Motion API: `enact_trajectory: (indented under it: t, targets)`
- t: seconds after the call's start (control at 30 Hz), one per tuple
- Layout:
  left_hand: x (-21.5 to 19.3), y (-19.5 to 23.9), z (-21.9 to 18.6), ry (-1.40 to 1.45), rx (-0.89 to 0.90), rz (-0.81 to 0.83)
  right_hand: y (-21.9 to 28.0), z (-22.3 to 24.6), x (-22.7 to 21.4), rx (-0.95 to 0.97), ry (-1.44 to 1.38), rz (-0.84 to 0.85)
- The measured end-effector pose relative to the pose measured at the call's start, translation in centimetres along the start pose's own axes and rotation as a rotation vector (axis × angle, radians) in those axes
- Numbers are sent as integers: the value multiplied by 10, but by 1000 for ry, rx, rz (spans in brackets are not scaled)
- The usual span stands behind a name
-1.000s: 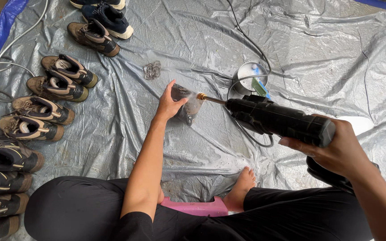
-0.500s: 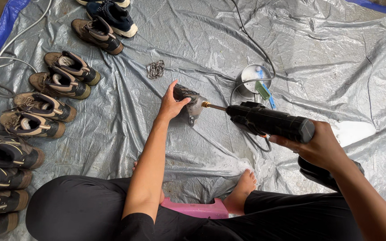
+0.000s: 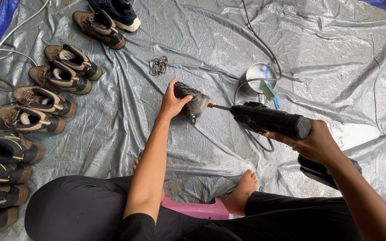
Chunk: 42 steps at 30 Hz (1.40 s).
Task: The person scrubs a shoe with a brush and cleaning solution, then uses a heat gun to dry the shoe. The person rotates the shoe to clean and dry different areas, including the sole and interior.
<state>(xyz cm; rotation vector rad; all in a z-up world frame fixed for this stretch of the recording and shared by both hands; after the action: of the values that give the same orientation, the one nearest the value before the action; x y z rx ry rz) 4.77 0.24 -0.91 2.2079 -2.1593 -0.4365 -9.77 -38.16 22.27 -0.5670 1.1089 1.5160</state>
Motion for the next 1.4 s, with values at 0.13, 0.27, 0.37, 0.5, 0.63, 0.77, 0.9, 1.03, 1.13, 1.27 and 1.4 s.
enact_trajectory:
  t: [0.13,0.27,0.37,0.5,0.63,0.77,0.9,1.03,1.13,1.27,1.4]
  targets:
    - [0,-1,2,0,29,-28,-6,-5,6,22,18,9]
    - [0,0,-2,15,-6,-16,-13,-6,10,54,73,16]
    - [-1,0,1,18,-6,-23,-19,-8,17,35,86,24]
    - [-2,1,2,6,-21,-35,-31,-16,28,21,120,32]
    - [-4,-7,29,28,51,-135,-39,-25,39,-42,-10,7]
    - [-11,-1,17,-210,-70,-240,-26,-15,17,-36,86,-28]
    - [-4,-2,16,-355,-62,-203,5,-6,-20,-83,16,-80]
    - [0,-4,-20,-378,-73,-148,41,-1,-59,204,30,-86]
    - [4,2,-45,-455,-166,-106,58,17,-73,100,110,-125]
    - [6,4,-55,-472,-156,-128,56,38,-63,-7,124,-82]
    - [5,-2,-42,-460,-190,-176,44,30,-44,-21,242,-51]
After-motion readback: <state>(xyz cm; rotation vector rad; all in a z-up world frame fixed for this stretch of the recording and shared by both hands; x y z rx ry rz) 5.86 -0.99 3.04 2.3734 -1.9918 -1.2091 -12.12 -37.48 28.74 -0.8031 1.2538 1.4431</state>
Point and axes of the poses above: each hand's wrist, its own y-axis away from the middle knuckle, its own x-axis out of the palm, z = x × y, the point moved 6 cm from there along -y, towards the middle knuckle, and after that the axes turned 10 degrees about y, right-handed, at the moved point
